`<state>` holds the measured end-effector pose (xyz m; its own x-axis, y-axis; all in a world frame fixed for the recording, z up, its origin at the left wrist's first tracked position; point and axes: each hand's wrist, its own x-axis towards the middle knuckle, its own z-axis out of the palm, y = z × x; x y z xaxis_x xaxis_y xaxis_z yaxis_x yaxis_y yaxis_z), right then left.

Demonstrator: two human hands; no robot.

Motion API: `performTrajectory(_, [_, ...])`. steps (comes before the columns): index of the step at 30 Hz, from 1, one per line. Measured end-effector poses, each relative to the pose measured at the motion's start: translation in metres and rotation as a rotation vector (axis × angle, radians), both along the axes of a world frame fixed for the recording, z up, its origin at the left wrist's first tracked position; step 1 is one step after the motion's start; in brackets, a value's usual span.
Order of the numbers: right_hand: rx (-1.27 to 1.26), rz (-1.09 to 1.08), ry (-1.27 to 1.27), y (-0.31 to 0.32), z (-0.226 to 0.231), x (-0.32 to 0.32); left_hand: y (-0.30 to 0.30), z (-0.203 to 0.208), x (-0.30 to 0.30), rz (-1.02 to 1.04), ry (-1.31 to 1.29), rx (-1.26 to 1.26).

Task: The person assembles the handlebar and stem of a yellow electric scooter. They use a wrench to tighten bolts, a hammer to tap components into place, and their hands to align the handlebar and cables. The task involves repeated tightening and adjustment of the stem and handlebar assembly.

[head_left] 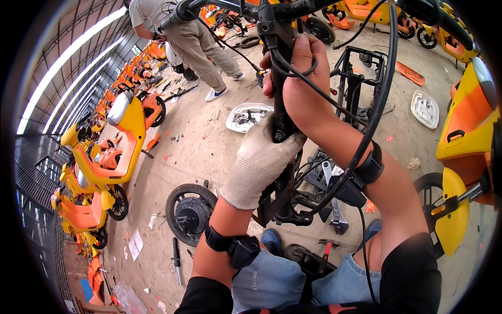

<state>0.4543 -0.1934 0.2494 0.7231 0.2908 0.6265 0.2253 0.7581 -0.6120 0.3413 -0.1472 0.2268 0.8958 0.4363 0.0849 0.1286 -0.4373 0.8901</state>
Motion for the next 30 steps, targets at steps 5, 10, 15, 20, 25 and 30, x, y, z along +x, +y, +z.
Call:
performTrajectory(5, [-0.005, -0.009, -0.022, -0.001, 0.003, -0.003, 0.0, 0.005, 0.001, -0.009, 0.008, 0.031])
performTrajectory(10, [0.015, -0.004, -0.035, -0.001, 0.004, -0.001, 0.004, -0.002, 0.0, -0.02, -0.015, -0.087])
performTrajectory(15, [0.008, -0.017, -0.01, 0.003, 0.001, 0.002, -0.005, 0.005, -0.002, 0.002, -0.022, -0.112])
performTrajectory(20, [-0.02, 0.064, 0.004, 0.002, -0.001, 0.003, -0.011, 0.01, -0.007, 0.086, 0.022, 0.182])
performTrajectory(25, [-0.06, 0.121, 0.094, -0.008, -0.012, 0.009, -0.027, 0.005, -0.016, 0.259, -0.081, 0.797])
performTrajectory(30, [-0.071, 0.154, 0.143, -0.008, -0.013, 0.0, -0.019, -0.002, -0.023, 0.252, -0.076, 1.035])
